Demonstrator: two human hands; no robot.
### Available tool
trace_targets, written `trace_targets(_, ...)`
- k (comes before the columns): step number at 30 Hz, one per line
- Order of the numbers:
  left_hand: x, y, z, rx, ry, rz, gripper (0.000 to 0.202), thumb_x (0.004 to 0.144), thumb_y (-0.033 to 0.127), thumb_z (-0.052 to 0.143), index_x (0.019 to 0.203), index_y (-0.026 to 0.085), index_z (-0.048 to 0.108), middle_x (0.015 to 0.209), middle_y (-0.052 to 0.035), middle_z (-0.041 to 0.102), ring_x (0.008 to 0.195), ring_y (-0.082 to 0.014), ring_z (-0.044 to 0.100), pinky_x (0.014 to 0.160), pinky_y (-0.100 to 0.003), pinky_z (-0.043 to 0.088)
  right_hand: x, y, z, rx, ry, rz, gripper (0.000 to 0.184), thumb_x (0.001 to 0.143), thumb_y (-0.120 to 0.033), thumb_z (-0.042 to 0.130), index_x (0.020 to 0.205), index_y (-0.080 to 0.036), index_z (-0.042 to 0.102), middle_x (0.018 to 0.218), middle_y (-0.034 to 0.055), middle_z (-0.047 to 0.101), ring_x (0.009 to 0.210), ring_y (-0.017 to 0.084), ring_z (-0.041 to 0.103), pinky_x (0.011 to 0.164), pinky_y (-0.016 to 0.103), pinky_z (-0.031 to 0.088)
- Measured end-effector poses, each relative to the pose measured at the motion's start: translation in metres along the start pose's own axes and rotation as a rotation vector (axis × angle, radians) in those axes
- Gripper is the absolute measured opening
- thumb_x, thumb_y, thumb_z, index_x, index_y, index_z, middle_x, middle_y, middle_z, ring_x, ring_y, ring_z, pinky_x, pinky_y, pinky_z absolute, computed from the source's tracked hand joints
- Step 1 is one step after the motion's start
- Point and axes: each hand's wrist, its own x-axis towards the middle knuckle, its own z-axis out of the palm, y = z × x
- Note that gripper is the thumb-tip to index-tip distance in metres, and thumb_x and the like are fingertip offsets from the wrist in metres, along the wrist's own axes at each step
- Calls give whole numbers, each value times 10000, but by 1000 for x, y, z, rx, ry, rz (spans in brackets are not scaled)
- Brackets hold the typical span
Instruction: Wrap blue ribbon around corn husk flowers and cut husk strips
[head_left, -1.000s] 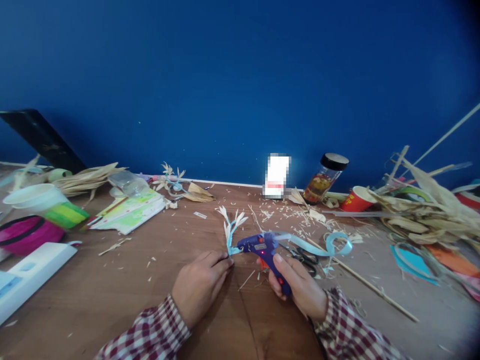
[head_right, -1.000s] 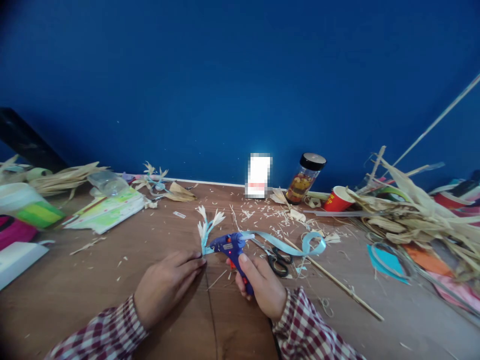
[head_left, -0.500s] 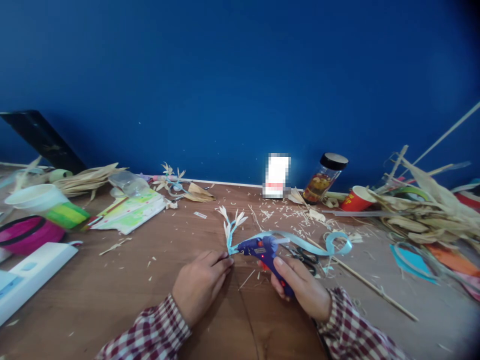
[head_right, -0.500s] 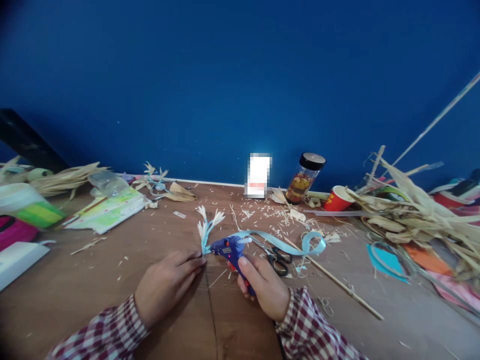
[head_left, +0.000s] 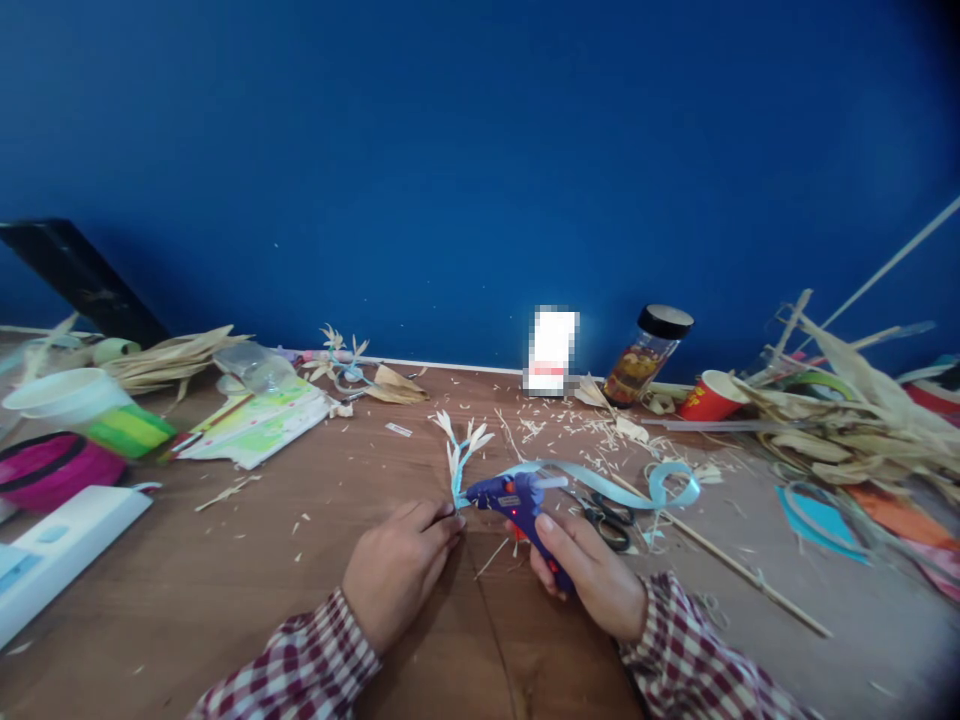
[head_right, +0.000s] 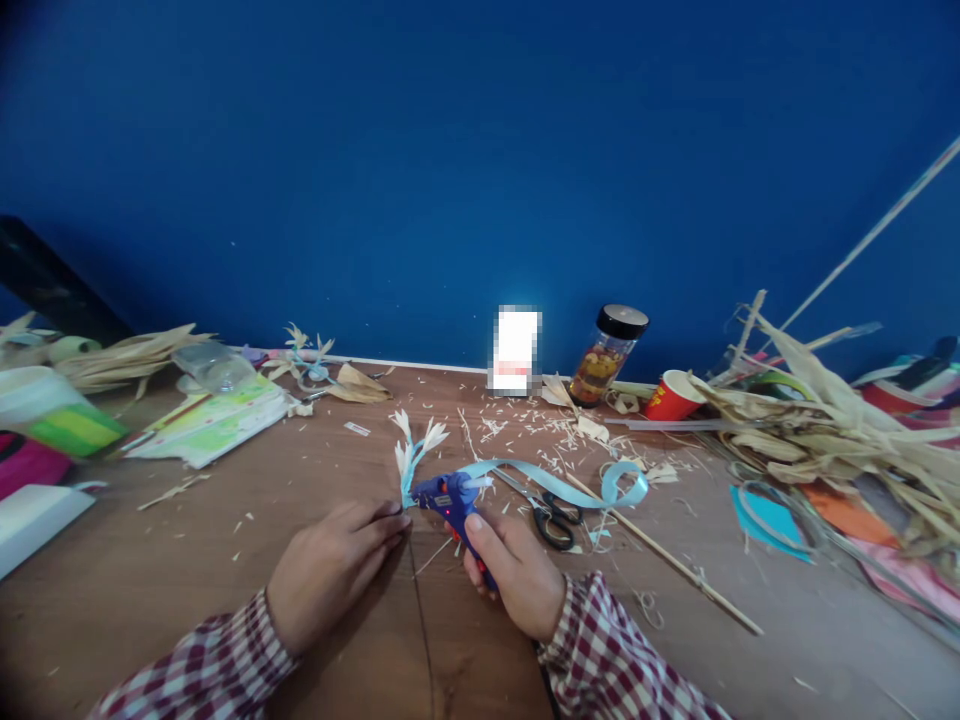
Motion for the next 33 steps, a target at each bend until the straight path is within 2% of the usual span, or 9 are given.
trace_targets(9,-2,-1,1,-19,-17,-8,262,868,275,401,998,272,628,1010,-29,635,865,-182,572,681,-298,483,-3,-2,-5,-35,3,17,480,874,-522,324,970,-119,567,533,-27,451,452,76,409,407,194,306)
trace_targets(25,-1,-1,1,-11,-11,-4,257,863,267,409,998,268,629,995,-35,633,849,-178,569,665,-287,475,0,-3,2,8,9,32,496,859,-545,326,970,-121,558,534,-33,435,447,75,399,402,194,299)
trace_targets(33,0,-1,1,0,29,18,257,862,258,414,989,257,637,987,-43,640,838,-170,572,663,-268,470,-3,-3,-1,-97,51,-7,449,875,-513,320,942,-137,556,536,-35,443,454,77,403,406,193,296)
